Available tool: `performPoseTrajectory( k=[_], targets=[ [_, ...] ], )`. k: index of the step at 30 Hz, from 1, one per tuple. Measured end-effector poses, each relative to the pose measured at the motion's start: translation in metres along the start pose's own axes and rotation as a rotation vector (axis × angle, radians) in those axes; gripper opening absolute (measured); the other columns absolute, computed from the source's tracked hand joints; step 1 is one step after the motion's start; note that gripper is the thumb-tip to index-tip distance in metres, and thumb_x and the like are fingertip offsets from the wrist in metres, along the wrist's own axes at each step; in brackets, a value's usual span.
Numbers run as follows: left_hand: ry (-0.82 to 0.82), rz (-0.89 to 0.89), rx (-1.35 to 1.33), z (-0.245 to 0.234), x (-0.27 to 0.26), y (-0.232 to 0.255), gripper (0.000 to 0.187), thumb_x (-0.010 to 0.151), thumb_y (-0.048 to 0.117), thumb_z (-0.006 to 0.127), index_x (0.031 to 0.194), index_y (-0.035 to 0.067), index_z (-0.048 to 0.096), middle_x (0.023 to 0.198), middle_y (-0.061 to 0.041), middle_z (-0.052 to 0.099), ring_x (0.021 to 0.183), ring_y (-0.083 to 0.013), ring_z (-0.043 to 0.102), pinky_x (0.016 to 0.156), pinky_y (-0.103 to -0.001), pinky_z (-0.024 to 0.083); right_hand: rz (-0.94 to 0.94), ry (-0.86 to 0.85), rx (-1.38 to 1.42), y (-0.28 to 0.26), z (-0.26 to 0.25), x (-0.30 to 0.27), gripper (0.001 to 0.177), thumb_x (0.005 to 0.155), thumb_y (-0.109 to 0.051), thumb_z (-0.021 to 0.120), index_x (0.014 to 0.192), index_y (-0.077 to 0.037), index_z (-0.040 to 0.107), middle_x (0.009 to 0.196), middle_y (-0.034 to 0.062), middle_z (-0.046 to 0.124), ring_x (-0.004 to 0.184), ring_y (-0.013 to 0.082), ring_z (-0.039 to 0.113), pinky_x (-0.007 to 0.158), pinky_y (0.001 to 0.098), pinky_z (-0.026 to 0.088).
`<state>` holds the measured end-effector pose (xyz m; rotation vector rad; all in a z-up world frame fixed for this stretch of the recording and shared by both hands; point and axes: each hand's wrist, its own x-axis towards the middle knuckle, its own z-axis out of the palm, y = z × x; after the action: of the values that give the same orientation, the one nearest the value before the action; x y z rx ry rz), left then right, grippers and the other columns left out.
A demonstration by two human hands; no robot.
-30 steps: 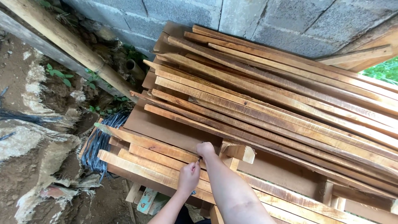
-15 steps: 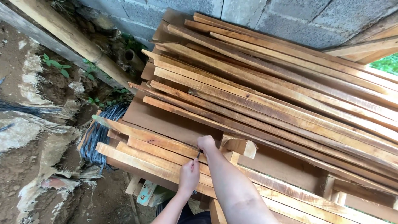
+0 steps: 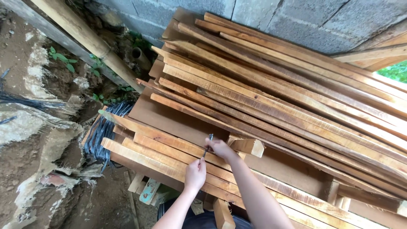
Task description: The person aligns a stack of wooden planks on a workbench and secures them using black straps. They wrap the straps around the wood and tie knots to hold the bundle together.
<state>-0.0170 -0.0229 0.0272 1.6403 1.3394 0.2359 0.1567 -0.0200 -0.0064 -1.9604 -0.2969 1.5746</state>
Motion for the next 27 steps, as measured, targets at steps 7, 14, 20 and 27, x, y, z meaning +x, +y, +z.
performPoseTrajectory(
  k=[7, 14, 20, 27],
  targets=[
    [-0.047, -0.079, -0.002, -0.009, -0.006, 0.015, 0.042, 0.102, 0.028, 0.054, 0.070, 0.002, 0.063, 0.054, -0.006, 0.058, 0.045, -0.0199, 0.047, 0.050, -0.035, 0.044, -0.136, -0.090, -0.180, 0.007, -0.010, -0.033, 0.030, 0.099, -0.027, 0.062, 0.115, -0.010, 0.081, 0.079, -0.0054, 0.068, 0.065, 0.0075, 0.050, 0.065, 0.0232, 0.043],
    [-0.072, -0.100, -0.004, -0.013, -0.008, 0.023, 0.042, 0.103, 0.028, 0.052, 0.074, 0.001, 0.063, 0.059, -0.008, 0.062, 0.049, -0.0212, 0.051, 0.053, -0.035, 0.046, -0.130, -0.035, -0.025, 0.002, -0.012, -0.030, 0.019, 0.089, -0.020, 0.080, 0.100, -0.005, 0.085, 0.083, 0.0013, 0.076, 0.068, 0.0093, 0.057, 0.068, 0.0229, 0.047],
    [-0.054, -0.050, 0.025, -0.008, -0.006, 0.014, 0.041, 0.103, 0.029, 0.052, 0.074, 0.002, 0.063, 0.059, -0.009, 0.062, 0.050, -0.0233, 0.052, 0.056, -0.037, 0.048, -0.201, 0.031, -0.033, 0.002, -0.005, -0.027, 0.019, 0.089, -0.022, 0.078, 0.094, -0.005, 0.084, 0.072, 0.0023, 0.072, 0.058, 0.0091, 0.051, 0.058, 0.0222, 0.044],
    [-0.041, -0.020, 0.032, -0.006, -0.005, 0.011, 0.040, 0.102, 0.028, 0.052, 0.076, 0.000, 0.064, 0.062, -0.012, 0.063, 0.053, -0.0256, 0.053, 0.058, -0.039, 0.048, -0.196, -0.025, 0.153, 0.005, 0.000, -0.017, 0.024, 0.101, -0.018, 0.061, 0.096, -0.002, 0.078, 0.096, 0.0085, 0.082, 0.091, 0.0155, 0.077, 0.093, 0.0278, 0.057]
  ],
)
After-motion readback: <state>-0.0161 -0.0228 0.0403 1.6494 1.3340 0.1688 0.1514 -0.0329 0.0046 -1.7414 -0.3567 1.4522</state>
